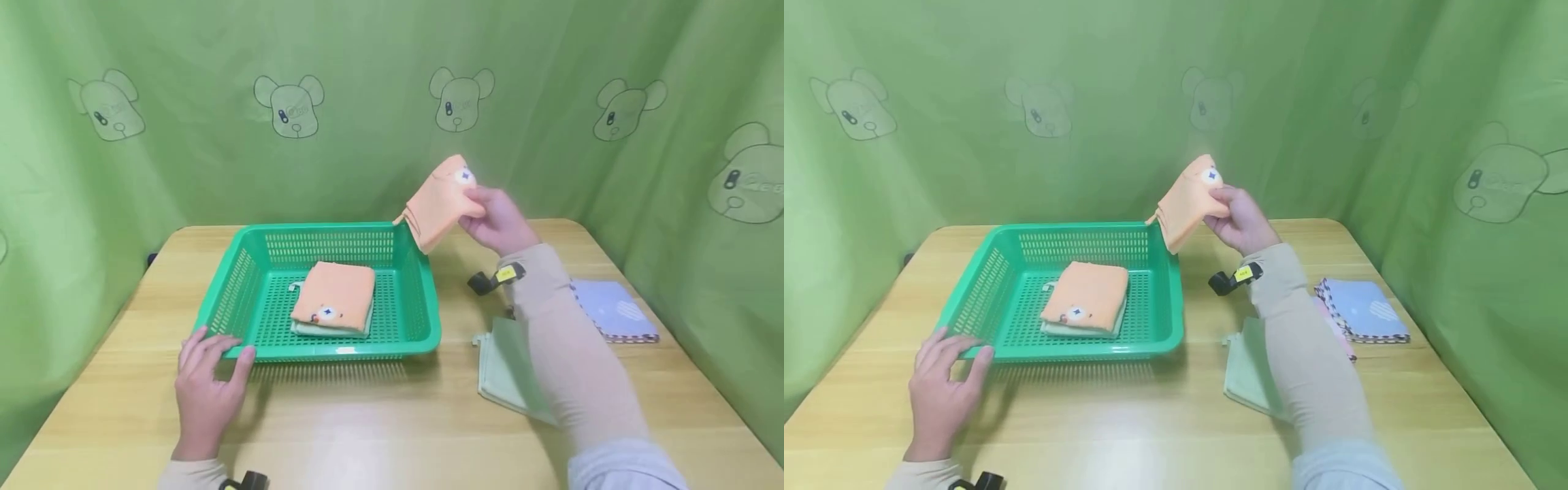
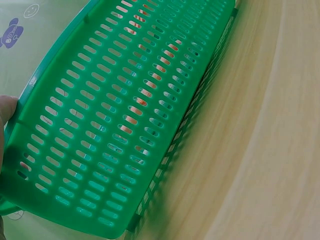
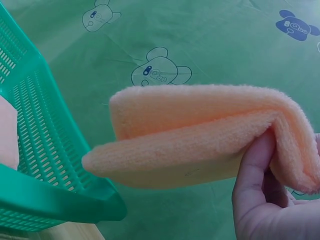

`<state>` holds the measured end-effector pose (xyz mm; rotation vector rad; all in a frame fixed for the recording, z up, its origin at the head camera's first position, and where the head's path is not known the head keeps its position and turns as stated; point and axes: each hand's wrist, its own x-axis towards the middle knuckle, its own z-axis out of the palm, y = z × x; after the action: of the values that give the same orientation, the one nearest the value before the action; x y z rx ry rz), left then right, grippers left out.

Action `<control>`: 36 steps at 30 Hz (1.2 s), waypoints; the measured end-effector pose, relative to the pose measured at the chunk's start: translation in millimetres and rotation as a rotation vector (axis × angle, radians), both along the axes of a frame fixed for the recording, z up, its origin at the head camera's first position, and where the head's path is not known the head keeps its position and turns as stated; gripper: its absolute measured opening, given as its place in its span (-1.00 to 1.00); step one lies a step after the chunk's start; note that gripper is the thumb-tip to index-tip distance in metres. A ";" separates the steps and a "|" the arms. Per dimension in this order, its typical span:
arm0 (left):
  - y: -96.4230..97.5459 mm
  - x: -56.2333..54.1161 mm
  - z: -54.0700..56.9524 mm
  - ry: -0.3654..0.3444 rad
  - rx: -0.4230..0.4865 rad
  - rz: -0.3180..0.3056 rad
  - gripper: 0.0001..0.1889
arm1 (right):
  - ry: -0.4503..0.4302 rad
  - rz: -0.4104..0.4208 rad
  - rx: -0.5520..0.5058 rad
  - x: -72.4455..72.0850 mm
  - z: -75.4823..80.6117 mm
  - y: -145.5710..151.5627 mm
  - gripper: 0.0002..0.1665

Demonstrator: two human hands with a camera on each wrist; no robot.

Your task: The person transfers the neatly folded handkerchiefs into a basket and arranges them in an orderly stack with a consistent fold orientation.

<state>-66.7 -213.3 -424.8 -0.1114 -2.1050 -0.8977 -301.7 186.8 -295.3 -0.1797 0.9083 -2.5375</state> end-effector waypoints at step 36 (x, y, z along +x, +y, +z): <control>1.1 8.8 -3.4 -0.045 -0.002 0.016 -0.74 | -0.049 -0.005 0.067 6.7 -9.0 -29.1 -0.41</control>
<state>-57.9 -212.2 -428.2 -0.0760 -2.1459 -0.8966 -295.0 157.7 -304.3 -0.0945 0.9737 -2.5008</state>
